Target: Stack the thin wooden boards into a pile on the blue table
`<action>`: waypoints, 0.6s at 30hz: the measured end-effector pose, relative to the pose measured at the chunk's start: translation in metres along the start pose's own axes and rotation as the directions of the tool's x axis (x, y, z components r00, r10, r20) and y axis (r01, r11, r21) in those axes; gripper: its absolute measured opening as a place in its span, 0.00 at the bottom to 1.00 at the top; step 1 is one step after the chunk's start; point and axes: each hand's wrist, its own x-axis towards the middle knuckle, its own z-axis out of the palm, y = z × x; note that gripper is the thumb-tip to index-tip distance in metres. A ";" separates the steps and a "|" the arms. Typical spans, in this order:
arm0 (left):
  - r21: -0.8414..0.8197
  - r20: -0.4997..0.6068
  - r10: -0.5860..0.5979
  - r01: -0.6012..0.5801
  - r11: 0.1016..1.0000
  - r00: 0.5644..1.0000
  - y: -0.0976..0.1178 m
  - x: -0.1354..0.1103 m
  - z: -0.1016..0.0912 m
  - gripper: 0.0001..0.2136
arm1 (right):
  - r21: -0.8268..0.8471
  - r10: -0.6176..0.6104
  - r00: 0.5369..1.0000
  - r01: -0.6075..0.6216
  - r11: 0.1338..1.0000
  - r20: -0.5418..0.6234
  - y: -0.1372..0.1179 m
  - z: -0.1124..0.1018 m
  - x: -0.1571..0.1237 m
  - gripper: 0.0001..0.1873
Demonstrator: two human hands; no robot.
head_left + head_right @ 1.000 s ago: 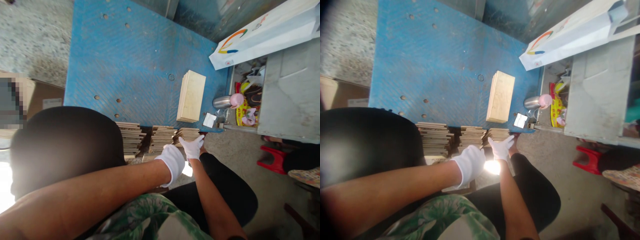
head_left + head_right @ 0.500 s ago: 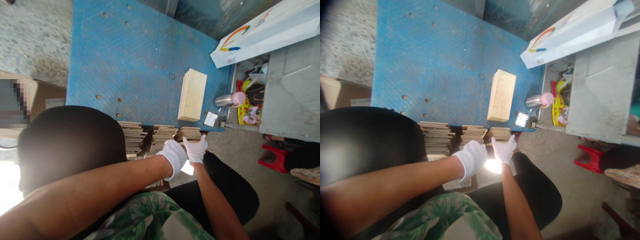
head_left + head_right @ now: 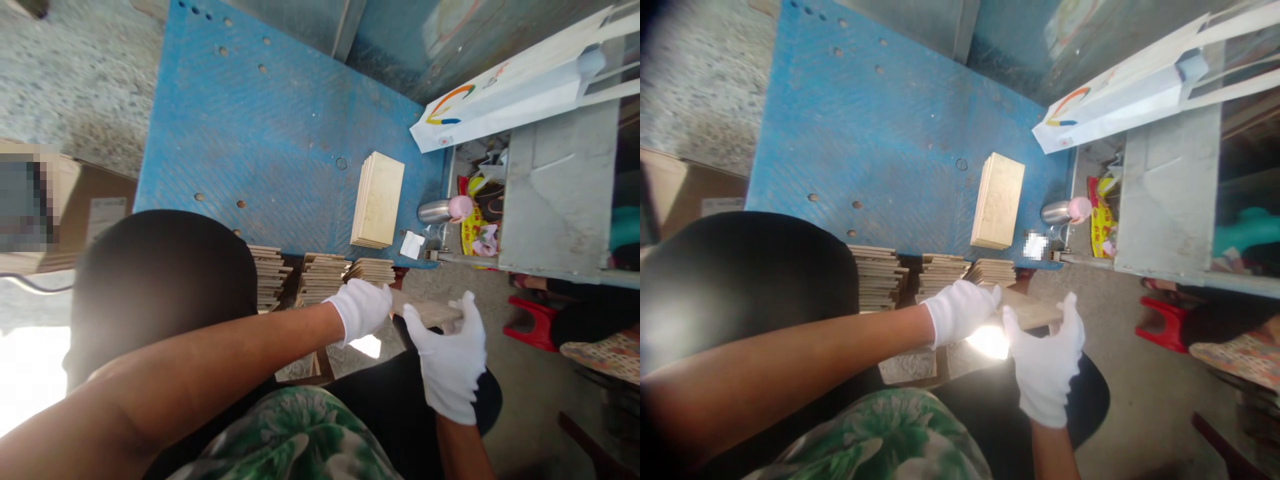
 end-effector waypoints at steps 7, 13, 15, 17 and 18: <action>-0.047 -0.071 0.118 -0.122 0.991 0.990 -0.001 -0.001 -0.011 0.13 | 0.264 0.062 0.996 -0.076 0.962 0.059 -0.018 -0.015 0.008 0.61; -0.149 -0.071 0.016 -0.026 0.988 0.997 -0.008 -0.004 -0.026 0.16 | 0.487 0.145 0.942 -0.283 0.826 0.301 0.014 0.014 0.010 0.62; -0.201 -0.061 -0.035 0.022 0.979 0.998 -0.010 -0.002 -0.032 0.17 | 0.421 0.122 0.912 -0.295 0.858 0.391 0.027 0.030 0.005 0.63; -0.237 -0.055 -0.097 0.081 0.968 0.994 -0.012 -0.001 -0.039 0.19 | 0.334 0.045 0.895 -0.212 0.918 0.444 0.034 0.042 0.000 0.64; -0.254 -0.059 -0.122 0.103 0.962 0.991 -0.012 -0.001 -0.042 0.20 | 0.285 0.011 0.891 -0.157 0.945 0.455 0.034 0.046 -0.003 0.65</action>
